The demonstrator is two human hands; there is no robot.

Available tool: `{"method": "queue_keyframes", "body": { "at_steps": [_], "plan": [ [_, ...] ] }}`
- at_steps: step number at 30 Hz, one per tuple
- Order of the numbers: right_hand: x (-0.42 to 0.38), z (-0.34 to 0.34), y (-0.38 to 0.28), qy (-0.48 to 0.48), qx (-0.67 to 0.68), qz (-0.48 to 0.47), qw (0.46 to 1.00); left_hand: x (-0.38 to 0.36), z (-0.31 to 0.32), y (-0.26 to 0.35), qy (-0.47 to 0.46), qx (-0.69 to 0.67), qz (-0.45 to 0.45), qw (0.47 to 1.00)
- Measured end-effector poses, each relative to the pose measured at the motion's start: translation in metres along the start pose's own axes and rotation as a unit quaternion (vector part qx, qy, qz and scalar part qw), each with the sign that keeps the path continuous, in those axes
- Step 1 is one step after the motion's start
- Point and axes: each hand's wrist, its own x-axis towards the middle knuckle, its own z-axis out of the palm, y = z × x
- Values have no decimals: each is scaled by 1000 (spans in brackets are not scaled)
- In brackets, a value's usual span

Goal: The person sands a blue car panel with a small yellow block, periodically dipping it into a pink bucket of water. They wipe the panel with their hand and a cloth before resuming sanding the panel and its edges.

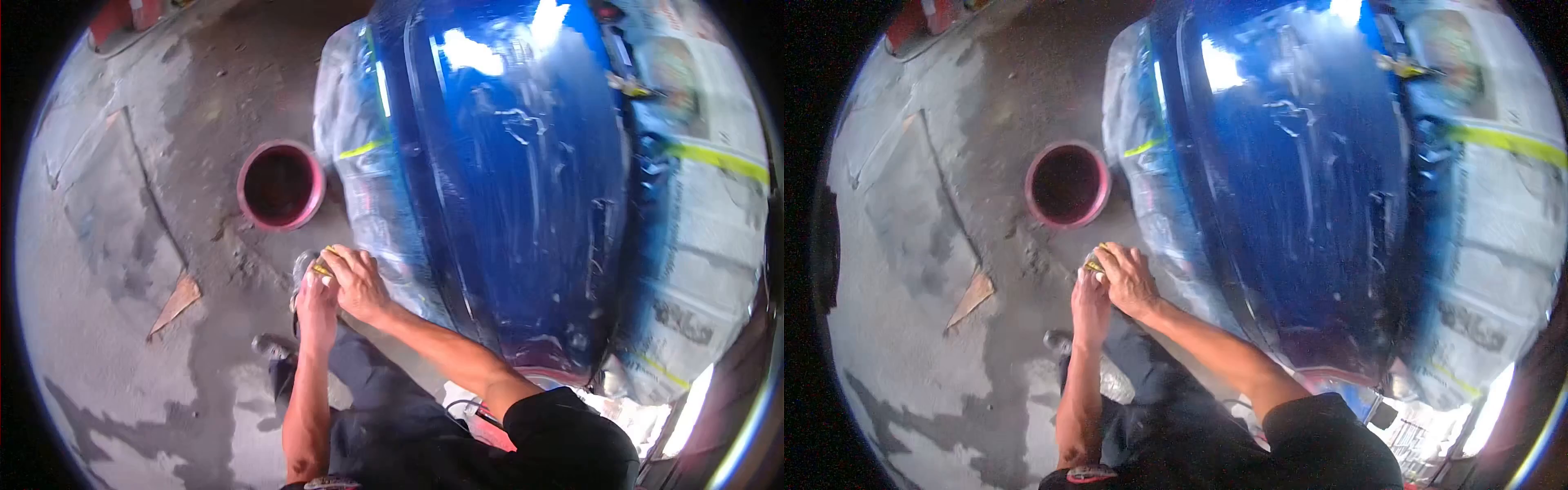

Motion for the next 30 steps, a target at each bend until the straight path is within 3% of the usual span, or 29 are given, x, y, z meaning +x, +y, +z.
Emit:
{"method": "queue_keyframes", "body": {
  "at_steps": [1, 3, 6, 9, 11, 13, 15, 19, 20, 23, 24, 25, 27, 28, 30],
  "plan": [
    [0, 16, -9, -3, 14, 7, 1000, 2, 35, 13, 43, -38, 30, 998],
    [9, 48, -2, 11, 72, -11, 997, 27, -3, 1, 118, -4, 87, 989],
    [22, 35, -11, -12, 119, -19, 993, 42, -23, 8, 206, -13, 76, 975],
    [30, 27, 5, -15, 192, 89, 977, 57, -31, 21, 213, -18, 80, 974],
    [32, 36, 25, -58, 272, 215, 936, 72, -34, 21, 230, -8, 63, 971],
    [40, 49, 39, -90, 227, 208, 947, 86, -38, 18, 230, -10, 40, 972],
    [46, 71, 44, -38, 163, 132, 977, 102, -41, 15, 251, -9, 40, 967],
    [65, 109, 49, 18, 88, 48, 995, 144, -14, 42, 324, 139, 17, 936],
    [68, 121, 48, -41, 53, 96, 993, 159, -18, 46, 328, 176, 21, 928],
    [100, 142, 51, -35, 104, 101, 989, 197, -34, 67, 328, 339, -40, 881],
    [112, 153, 55, 9, 119, 77, 990, 219, -82, 55, 278, 275, -39, 920],
    [124, 162, 59, 3, 138, 85, 987, 233, -88, 71, 271, 267, -113, 918],
    [148, 181, 70, -7, 174, 100, 980, 261, -98, 88, 279, 382, -104, 875],
    [156, 190, 78, -45, 229, 196, 952, 276, -102, 96, 297, 448, -91, 838],
    [174, 221, 100, 41, 283, 248, 926, 305, -131, 102, 283, 576, -64, 764]
  ]
}}
